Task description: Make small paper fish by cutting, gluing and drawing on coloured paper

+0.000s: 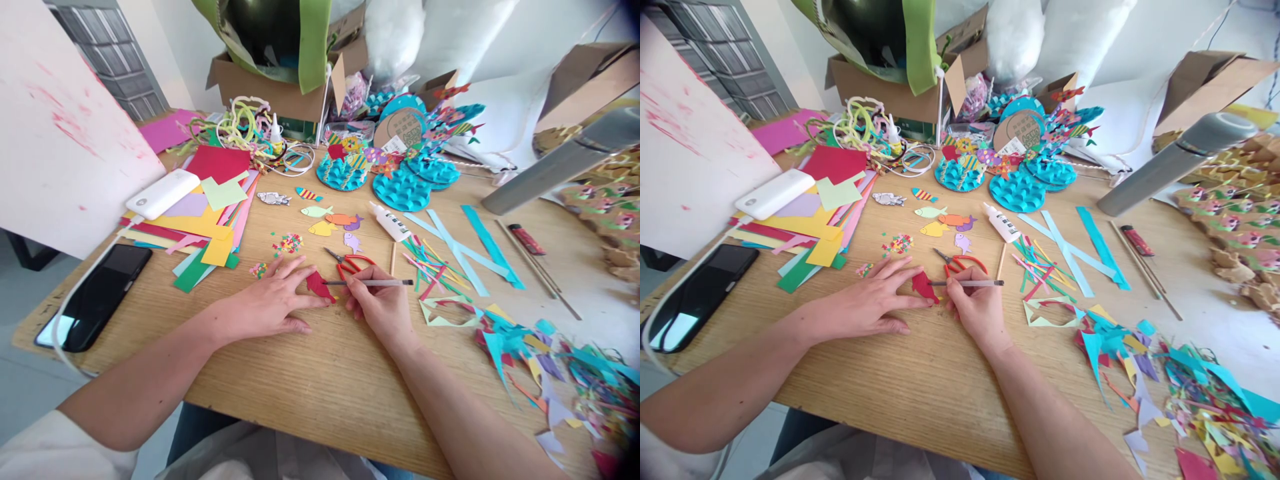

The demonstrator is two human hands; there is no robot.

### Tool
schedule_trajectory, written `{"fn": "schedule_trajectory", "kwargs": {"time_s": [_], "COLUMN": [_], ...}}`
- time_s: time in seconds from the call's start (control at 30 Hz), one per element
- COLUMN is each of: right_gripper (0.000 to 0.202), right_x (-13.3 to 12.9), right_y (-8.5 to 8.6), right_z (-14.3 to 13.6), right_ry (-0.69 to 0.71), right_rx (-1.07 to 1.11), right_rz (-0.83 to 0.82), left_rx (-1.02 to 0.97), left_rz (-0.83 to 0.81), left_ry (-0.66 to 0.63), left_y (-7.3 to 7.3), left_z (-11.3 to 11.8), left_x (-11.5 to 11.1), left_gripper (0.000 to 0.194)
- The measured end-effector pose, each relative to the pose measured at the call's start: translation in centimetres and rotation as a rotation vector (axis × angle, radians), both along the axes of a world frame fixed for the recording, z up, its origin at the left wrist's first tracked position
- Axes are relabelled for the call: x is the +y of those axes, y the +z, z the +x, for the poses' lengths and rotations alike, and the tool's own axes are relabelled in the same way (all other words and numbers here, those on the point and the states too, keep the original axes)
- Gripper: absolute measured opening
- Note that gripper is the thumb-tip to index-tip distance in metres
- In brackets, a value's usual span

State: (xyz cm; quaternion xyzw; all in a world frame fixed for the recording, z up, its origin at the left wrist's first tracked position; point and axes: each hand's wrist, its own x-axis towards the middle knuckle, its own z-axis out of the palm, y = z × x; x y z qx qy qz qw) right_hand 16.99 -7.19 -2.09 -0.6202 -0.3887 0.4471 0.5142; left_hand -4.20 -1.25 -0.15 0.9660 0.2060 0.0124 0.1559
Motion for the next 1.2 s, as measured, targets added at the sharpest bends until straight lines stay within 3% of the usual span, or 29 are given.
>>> {"fn": "schedule_trajectory", "kwargs": {"time_s": [0.57,1.2], "right_gripper": [0.043,0.036], "right_x": [-0.06,-0.04], "right_y": [0.02,-0.07], "right_z": [0.06,0.0], "right_ry": [0.011,0.016], "right_rx": [-0.031,-0.042], "right_rz": [0.002,0.015], "left_rx": [-0.001,-0.006], "left_rz": [-0.004,-0.008], "left_ry": [-0.001,0.006], "left_y": [-0.04,0.02], "left_z": [0.01,0.04], "left_x": [-0.02,0.0], "left_gripper": [0.053,0.053]}}
